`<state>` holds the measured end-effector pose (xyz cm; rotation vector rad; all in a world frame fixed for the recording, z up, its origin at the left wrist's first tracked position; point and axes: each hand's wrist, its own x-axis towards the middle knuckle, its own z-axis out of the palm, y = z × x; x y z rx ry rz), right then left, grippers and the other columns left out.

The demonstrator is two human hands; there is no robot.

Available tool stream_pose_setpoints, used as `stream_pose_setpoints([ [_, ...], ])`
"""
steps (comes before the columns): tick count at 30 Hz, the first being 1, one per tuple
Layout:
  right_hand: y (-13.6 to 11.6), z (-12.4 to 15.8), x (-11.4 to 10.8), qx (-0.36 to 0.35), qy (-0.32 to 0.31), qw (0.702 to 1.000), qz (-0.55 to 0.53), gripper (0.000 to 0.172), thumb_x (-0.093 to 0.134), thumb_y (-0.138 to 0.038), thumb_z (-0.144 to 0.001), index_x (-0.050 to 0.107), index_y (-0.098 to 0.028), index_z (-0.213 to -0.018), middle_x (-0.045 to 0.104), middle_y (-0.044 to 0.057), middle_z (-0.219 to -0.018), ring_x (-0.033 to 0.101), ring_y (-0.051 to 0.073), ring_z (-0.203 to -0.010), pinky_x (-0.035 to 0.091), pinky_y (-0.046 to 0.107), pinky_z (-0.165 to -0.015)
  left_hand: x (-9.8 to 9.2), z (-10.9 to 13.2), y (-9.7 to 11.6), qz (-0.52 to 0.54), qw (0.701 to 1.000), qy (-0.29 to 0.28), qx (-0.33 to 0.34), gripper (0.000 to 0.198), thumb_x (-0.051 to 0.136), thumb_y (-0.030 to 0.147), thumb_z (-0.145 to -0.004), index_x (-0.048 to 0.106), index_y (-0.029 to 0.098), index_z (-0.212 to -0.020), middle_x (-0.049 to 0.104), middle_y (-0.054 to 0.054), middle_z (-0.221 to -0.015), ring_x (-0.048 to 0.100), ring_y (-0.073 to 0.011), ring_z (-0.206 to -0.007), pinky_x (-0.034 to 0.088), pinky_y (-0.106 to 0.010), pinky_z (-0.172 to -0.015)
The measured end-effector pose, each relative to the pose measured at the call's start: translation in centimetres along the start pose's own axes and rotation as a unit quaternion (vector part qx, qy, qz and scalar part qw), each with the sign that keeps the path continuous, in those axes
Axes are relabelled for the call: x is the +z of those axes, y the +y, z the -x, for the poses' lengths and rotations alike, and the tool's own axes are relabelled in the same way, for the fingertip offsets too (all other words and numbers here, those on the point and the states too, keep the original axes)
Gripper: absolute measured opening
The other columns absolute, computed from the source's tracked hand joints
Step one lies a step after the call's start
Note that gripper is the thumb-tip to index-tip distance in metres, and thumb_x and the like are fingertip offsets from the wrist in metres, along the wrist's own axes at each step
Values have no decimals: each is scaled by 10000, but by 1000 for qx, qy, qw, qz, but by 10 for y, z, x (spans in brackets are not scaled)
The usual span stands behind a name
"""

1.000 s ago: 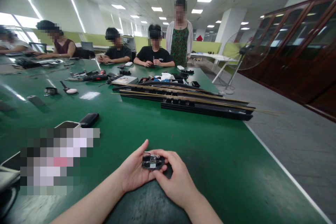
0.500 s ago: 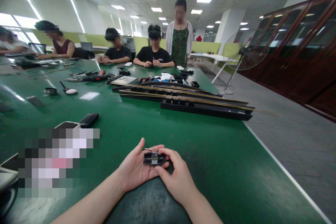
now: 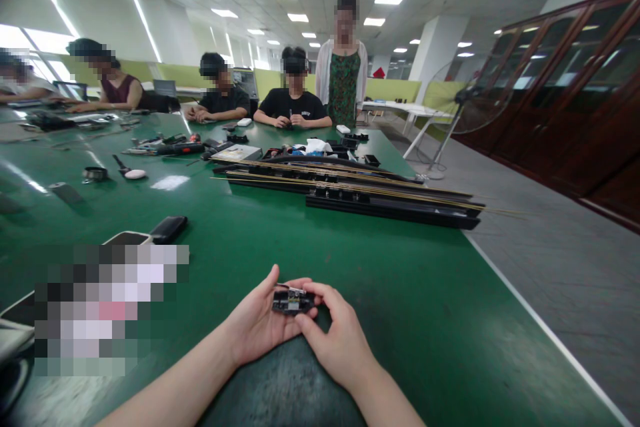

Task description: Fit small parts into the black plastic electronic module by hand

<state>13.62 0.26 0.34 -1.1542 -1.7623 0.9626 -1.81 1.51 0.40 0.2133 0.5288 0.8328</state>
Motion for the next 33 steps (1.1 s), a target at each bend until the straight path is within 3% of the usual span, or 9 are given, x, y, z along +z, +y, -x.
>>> stream_pose_setpoints([
  [10, 2, 0, 0, 4, -5, 1000, 9, 319, 586, -178, -709, 560, -237, -1021, 618, 39, -1042, 567, 204, -958, 427, 371, -882, 1, 2, 1, 3, 1000, -5, 4, 512, 375, 541, -795, 511, 104, -1025, 613, -146, -910, 612, -241, -818, 406, -313, -754],
  [18, 4, 0, 1, 5, 0, 1000, 16, 315, 590, -190, -702, 565, -229, -1014, 627, 42, -1016, 584, 203, -918, 452, 364, -853, -2, 1, 1, 8, 1000, -10, 1, 419, 367, 437, -825, 485, 117, -1068, 615, -132, -900, 620, -260, -790, 403, -333, -744],
  [33, 5, -1, 2, -56, -6, 998, 4, 329, 596, -134, -694, 564, -241, -1004, 587, 50, -1070, 544, 204, -1009, 424, 374, -900, -3, 0, 0, 5, 1000, -22, -2, 470, 386, 531, -796, 538, 132, -992, 628, -123, -899, 623, -220, -742, 401, -294, -702],
])
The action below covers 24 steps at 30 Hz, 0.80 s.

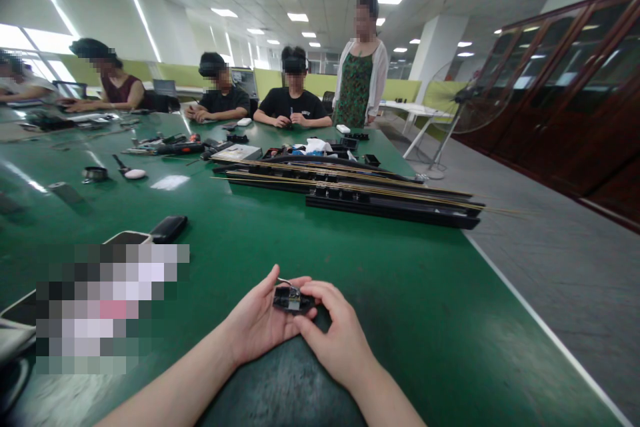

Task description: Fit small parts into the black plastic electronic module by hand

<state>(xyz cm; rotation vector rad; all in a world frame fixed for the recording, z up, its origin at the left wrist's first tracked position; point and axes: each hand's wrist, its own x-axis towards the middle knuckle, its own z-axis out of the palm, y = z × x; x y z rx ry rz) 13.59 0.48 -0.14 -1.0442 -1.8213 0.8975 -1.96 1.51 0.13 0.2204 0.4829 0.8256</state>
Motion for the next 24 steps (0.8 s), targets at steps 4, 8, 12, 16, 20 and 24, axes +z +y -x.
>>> stream_pose_setpoints([
  [4, 1, -1, -1, -20, -5, 1000, -1, 304, 595, -133, -701, 580, -248, -982, 579, 56, -1093, 516, 208, -1063, 392, 389, -939, 0, 0, 0, 0, 1000, -14, -1, 469, 380, 525, -803, 543, 126, -986, 629, -107, -867, 622, -217, -741, 399, -285, -692],
  [8, 0, -1, -2, -26, -20, 999, 0, 269, 587, -133, -716, 588, -252, -957, 564, 56, -1128, 509, 199, -1079, 390, 383, -943, 1, 0, -1, -6, 1000, -23, 3, 460, 383, 515, -806, 542, 121, -983, 624, -97, -832, 619, -215, -739, 394, -274, -683],
  [12, -1, -1, -2, -32, -27, 999, -4, 236, 589, -126, -713, 597, -243, -918, 569, 62, -1120, 510, 204, -1083, 389, 396, -945, 1, 0, -2, -9, 999, -34, 0, 449, 382, 503, -811, 542, 119, -981, 616, -86, -798, 615, -211, -735, 391, -269, -680],
  [16, 1, 0, -2, -27, -25, 999, 10, 216, 591, -133, -713, 599, -237, -902, 571, 67, -1104, 514, 206, -1077, 397, 392, -937, 1, 0, -2, -8, 999, -35, 1, 444, 380, 494, -815, 546, 114, -973, 615, -89, -806, 613, -218, -749, 392, -277, -694],
  [20, 2, 0, -1, -15, -24, 999, 25, 199, 590, -145, -717, 604, -235, -894, 572, 70, -1090, 518, 210, -1067, 399, 395, -933, 2, 0, -1, -7, 1000, -25, 2, 436, 383, 486, -816, 552, 113, -966, 620, -94, -823, 613, -219, -747, 393, -282, -695],
  [24, 2, 0, -1, -10, -27, 999, 31, 186, 589, -156, -724, 605, -231, -894, 574, 71, -1079, 521, 205, -1057, 399, 387, -932, 2, 1, -1, -9, 1000, -19, -1, 431, 386, 479, -817, 555, 112, -965, 622, -96, -827, 611, -220, -750, 393, -286, -701],
])
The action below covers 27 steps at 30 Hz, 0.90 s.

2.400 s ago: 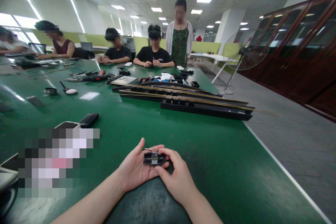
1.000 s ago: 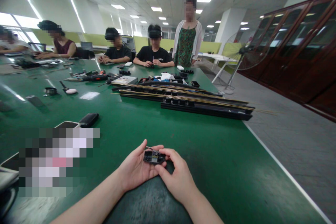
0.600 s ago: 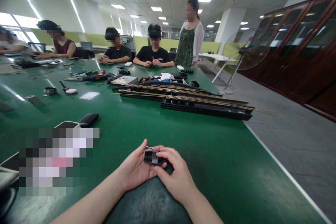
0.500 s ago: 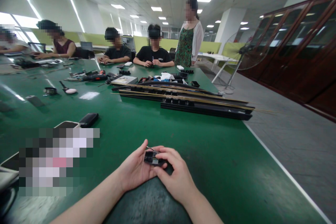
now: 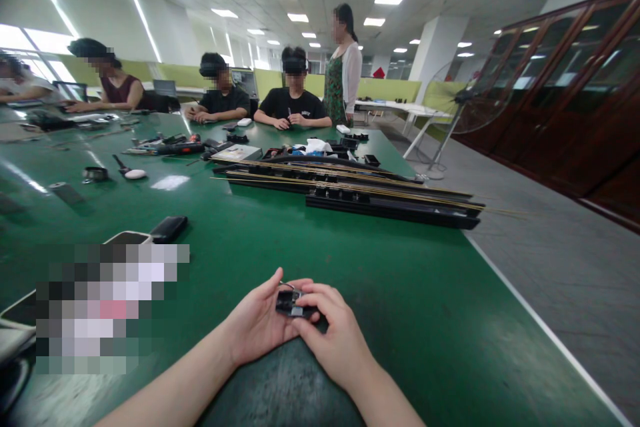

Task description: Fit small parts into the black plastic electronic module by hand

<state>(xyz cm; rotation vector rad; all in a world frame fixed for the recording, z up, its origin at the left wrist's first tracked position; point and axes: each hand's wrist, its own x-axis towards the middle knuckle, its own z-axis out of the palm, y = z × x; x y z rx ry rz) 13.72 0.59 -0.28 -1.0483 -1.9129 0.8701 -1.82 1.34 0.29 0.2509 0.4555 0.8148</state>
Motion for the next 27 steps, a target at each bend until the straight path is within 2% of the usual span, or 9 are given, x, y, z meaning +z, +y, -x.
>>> stream_pose_setpoints([
  [9, -4, -1, -2, 11, 20, 998, -63, 169, 586, -158, -726, 602, -239, -874, 589, 55, -1077, 533, 206, -1041, 404, 388, -923, 2, 1, 1, 15, 1000, -7, -2, 433, 372, 481, -827, 572, 115, -944, 626, -98, -831, 593, -169, -752, 387, -293, -759],
  [13, 0, -1, -2, 38, 52, 995, -79, 145, 602, -185, -716, 609, -228, -854, 604, 59, -1029, 550, 211, -997, 425, 380, -887, 5, 2, 2, 16, 1000, -7, -5, 446, 363, 483, -830, 580, 105, -927, 625, -131, -921, 583, -184, -847, 377, -305, -818],
  [17, 6, -2, -2, 53, 62, 992, -94, 159, 611, -222, -714, 614, -211, -873, 613, 58, -995, 581, 196, -892, 461, 345, -815, 3, 1, 1, 17, 1000, 3, -6, 434, 392, 486, -817, 575, 113, -940, 621, -116, -916, 585, -173, -813, 391, -296, -788],
  [23, 13, -1, -1, 101, 98, 980, -139, 210, 632, -317, -703, 606, -187, -865, 643, 35, -786, 601, 182, -743, 488, 343, -747, -1, 0, 1, 0, 999, 34, -12, 438, 416, 505, -798, 553, 128, -975, 628, -106, -885, 609, -205, -785, 402, -308, -741],
  [27, 14, -2, -2, 119, 134, 969, -171, 257, 639, -356, -692, 592, -183, -876, 639, 47, -798, 604, 188, -766, 491, 342, -745, -1, 1, 1, -12, 999, 32, -11, 463, 410, 518, -793, 535, 124, -1000, 635, -127, -894, 624, -234, -786, 402, -312, -738],
])
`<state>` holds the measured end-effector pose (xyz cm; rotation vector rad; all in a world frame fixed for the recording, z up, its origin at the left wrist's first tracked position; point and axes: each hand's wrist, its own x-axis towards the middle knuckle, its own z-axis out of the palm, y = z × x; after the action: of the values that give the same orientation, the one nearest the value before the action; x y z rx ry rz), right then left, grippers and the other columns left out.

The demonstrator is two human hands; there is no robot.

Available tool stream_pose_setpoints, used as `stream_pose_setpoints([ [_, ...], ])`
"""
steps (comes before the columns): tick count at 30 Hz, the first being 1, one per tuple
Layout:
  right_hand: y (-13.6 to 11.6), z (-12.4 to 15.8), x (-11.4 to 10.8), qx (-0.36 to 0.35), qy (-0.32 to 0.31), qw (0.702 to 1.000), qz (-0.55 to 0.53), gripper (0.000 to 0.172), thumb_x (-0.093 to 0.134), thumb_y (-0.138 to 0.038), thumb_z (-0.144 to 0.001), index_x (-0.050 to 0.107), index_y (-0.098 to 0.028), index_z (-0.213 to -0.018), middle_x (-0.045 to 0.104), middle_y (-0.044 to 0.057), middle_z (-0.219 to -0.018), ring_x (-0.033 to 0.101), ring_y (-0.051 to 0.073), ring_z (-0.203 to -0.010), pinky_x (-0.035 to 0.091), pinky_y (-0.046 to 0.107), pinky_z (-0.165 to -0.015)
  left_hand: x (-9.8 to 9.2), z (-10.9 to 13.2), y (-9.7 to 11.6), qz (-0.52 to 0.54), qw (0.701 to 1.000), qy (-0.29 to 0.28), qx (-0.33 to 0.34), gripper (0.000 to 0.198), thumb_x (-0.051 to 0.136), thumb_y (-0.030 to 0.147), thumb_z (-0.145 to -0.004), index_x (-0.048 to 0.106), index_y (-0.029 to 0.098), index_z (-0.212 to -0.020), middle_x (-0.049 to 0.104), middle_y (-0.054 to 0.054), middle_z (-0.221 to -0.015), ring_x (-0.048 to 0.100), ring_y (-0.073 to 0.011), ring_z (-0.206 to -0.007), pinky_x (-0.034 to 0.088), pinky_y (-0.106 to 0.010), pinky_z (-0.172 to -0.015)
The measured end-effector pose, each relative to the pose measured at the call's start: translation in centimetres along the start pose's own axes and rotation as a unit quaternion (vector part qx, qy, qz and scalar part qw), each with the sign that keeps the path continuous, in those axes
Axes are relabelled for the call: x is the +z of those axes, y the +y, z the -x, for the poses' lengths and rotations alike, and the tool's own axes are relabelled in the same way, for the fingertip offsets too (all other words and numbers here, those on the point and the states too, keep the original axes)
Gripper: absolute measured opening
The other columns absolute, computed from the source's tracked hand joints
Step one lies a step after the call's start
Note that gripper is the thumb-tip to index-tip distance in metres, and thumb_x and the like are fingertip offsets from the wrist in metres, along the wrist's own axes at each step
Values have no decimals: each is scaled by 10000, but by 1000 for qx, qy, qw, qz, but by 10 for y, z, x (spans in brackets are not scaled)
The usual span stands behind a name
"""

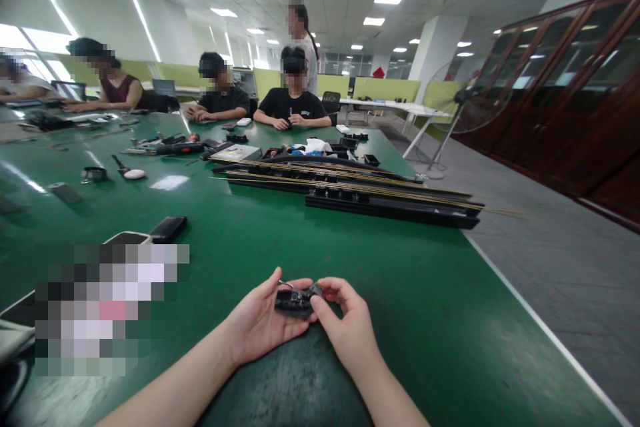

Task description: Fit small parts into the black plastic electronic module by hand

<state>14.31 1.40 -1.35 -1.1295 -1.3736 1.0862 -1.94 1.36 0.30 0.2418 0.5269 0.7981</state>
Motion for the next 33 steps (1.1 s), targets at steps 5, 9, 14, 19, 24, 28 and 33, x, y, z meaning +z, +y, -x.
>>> stream_pose_setpoints([
  [5, -1, -2, 1, 9, 40, 999, -31, 320, 644, -388, -676, 576, -193, -921, 641, 61, -849, 610, 189, -796, 494, 346, -764, -1, -1, 0, -8, 1000, -2, -1, 494, 403, 533, -789, 500, 123, -1046, 631, -155, -937, 631, -246, -795, 399, -321, -758],
  [9, -3, -3, 1, 11, 55, 998, -41, 329, 649, -415, -661, 577, -195, -894, 647, 56, -820, 618, 186, -763, 506, 342, -739, -1, 0, 1, -8, 1000, -7, -4, 483, 404, 525, -792, 480, 128, -1056, 624, -167, -964, 631, -242, -796, 395, -318, -757],
  [14, -5, -3, 2, 26, 62, 996, -54, 341, 659, -418, -650, 577, -189, -889, 650, 60, -832, 623, 184, -763, 512, 335, -733, -1, 0, 1, -8, 1000, -13, -3, 485, 406, 526, -789, 467, 128, -1061, 624, -166, -945, 628, -244, -805, 391, -316, -762],
  [19, -6, -4, 1, 32, 75, 995, -57, 360, 671, -431, -631, 589, -185, -880, 661, 66, -838, 625, 197, -802, 507, 348, -760, -1, 0, 1, -9, 1000, -11, -2, 511, 405, 542, -782, 461, 124, -1072, 620, -173, -957, 627, -251, -808, 398, -316, -748],
  [24, -8, -5, 0, 42, 83, 994, -57, 373, 678, -445, -616, 601, -183, -869, 670, 67, -839, 631, 207, -813, 505, 360, -769, 0, 0, 1, -9, 1000, -10, -2, 504, 384, 535, -797, 479, 118, -1064, 625, -175, -953, 629, -240, -797, 407, -310, -731],
  [28, -7, -5, -1, 37, 85, 994, -58, 364, 664, -444, -632, 601, -187, -881, 670, 69, -853, 632, 203, -786, 512, 355, -737, 0, 0, 1, -9, 1000, -14, -3, 500, 381, 530, -801, 483, 116, -1064, 626, -173, -955, 629, -236, -798, 411, -312, -732],
  [33, -6, -5, -2, 38, 88, 994, -52, 350, 650, -439, -647, 602, -187, -885, 664, 66, -840, 625, 192, -741, 512, 346, -707, 1, 1, 0, -10, 1000, -10, -1, 502, 377, 533, -800, 477, 119, -1065, 623, -169, -951, 627, -241, -806, 408, -316, -738],
])
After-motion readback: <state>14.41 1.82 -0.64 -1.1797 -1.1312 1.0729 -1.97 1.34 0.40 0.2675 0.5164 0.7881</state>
